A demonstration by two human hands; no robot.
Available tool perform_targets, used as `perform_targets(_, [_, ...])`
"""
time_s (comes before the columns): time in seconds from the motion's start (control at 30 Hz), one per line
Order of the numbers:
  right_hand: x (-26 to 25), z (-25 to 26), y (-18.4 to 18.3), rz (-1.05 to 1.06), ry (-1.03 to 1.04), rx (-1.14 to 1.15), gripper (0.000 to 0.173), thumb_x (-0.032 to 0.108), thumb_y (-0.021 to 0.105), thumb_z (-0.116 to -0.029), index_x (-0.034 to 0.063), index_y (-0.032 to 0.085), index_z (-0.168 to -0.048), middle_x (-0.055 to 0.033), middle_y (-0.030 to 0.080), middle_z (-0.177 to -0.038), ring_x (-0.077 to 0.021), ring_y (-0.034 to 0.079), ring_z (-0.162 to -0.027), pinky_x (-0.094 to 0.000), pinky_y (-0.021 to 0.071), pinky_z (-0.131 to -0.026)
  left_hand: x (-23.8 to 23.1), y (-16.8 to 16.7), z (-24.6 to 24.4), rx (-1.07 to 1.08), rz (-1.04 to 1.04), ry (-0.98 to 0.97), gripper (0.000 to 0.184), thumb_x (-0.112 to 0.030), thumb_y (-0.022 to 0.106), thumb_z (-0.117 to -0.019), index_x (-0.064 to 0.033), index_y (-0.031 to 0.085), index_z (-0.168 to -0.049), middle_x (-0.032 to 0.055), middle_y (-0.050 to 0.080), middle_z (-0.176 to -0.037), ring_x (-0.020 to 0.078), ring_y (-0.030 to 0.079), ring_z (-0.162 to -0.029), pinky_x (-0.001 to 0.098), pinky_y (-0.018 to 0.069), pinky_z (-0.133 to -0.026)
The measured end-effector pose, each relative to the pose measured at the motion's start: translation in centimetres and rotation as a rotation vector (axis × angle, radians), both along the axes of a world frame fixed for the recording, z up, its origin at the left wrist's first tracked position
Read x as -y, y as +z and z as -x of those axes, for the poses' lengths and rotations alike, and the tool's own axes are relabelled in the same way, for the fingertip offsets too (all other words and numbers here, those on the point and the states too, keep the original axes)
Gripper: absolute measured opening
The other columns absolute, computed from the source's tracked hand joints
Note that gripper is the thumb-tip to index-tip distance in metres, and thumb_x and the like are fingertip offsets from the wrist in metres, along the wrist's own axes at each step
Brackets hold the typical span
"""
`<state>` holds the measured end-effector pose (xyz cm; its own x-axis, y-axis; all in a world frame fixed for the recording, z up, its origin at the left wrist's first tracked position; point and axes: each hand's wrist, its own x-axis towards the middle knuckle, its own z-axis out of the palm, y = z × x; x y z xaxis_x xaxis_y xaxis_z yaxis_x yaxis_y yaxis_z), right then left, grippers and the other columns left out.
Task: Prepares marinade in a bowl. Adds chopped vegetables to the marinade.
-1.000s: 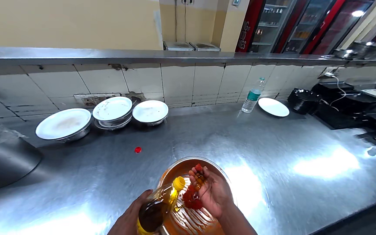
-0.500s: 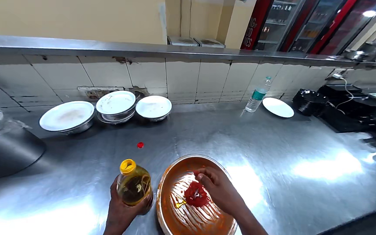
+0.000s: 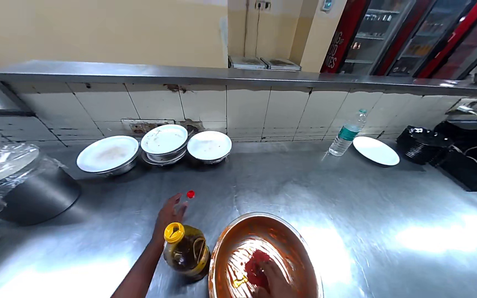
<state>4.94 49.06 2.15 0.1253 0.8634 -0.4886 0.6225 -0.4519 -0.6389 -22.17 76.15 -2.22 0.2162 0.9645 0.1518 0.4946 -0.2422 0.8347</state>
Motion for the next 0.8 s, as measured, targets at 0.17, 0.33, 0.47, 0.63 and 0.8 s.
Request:
perform_targets(0.17, [0.3,0.3,-1.9,-0.128,-0.015,0.025,0.057,0.021,0.067,-0.0966,-0.0037,0.053,-0.146,-0.0341,0.047,-0.149,-0.0470,0.047,-0.140,-0.0561,0.0400,-0.116,-5.5,-0.4,-2.4,-0.668,0.050,-0.280,0.059,-0.008,0.055,-0.1023,-0.0090,0.037,-0.159,0.0170,0.035,-0.163,0.0356,0.032,-0.151,0.0482,0.0264,-0.124])
perform_targets(0.33, [0.4,0.2,-1.4,-0.087,-0.003,0.047,0.056,0.022,0.063,-0.0990,-0.0021,0.051,-0.148,-0.0314,0.045,-0.153,-0.0434,0.046,-0.142,-0.0534,0.0404,-0.116,-6.8,0.4,-3.2,-0.813,0.090,-0.346,0.037,-0.008,0.051,-0.1048,-0.0055,0.060,-0.141,0.0212,0.055,-0.145,0.0412,0.048,-0.136,0.0486,0.0363,-0.116])
perform_targets(0.47, [0.3,0.4,0.8,-0.025,-0.021,0.007,0.054,0.021,0.058,-0.1023,-0.0027,0.048,-0.150,-0.0299,0.040,-0.157,-0.0420,0.045,-0.144,-0.0498,0.0388,-0.117,-3.5,2.6,-2.0,0.088,0.191,0.066,0.033,-0.004,0.057,-0.1024,0.0104,0.056,-0.132,0.0242,0.064,-0.121,0.0273,0.068,-0.102,0.0397,0.0550,-0.093])
perform_targets(0.63, [0.7,-0.2,-1.1,-0.116,-0.025,0.001,0.053,0.021,0.062,-0.0991,-0.0044,0.054,-0.145,-0.0323,0.048,-0.150,-0.0441,0.047,-0.141,-0.0537,0.0388,-0.117,5.4,13.8,0.2,0.879,0.080,0.118,0.014,-0.014,0.055,-0.1016,-0.0077,0.056,-0.115,0.0043,0.072,-0.102,0.0156,0.072,-0.090,0.0324,0.0618,-0.080])
perform_targets(0.8, [0.4,-0.3,-1.7,-0.125,0.012,0.041,0.052,0.021,0.063,-0.0994,-0.0056,0.055,-0.143,-0.0325,0.051,-0.147,-0.0450,0.050,-0.138,-0.0557,0.0395,-0.116,12.6,16.3,0.6,0.520,-0.294,-0.116,0.036,-0.046,0.083,-0.0818,-0.0227,0.070,-0.107,-0.0047,0.075,-0.107,0.0133,0.071,-0.105,0.0316,0.0597,-0.092])
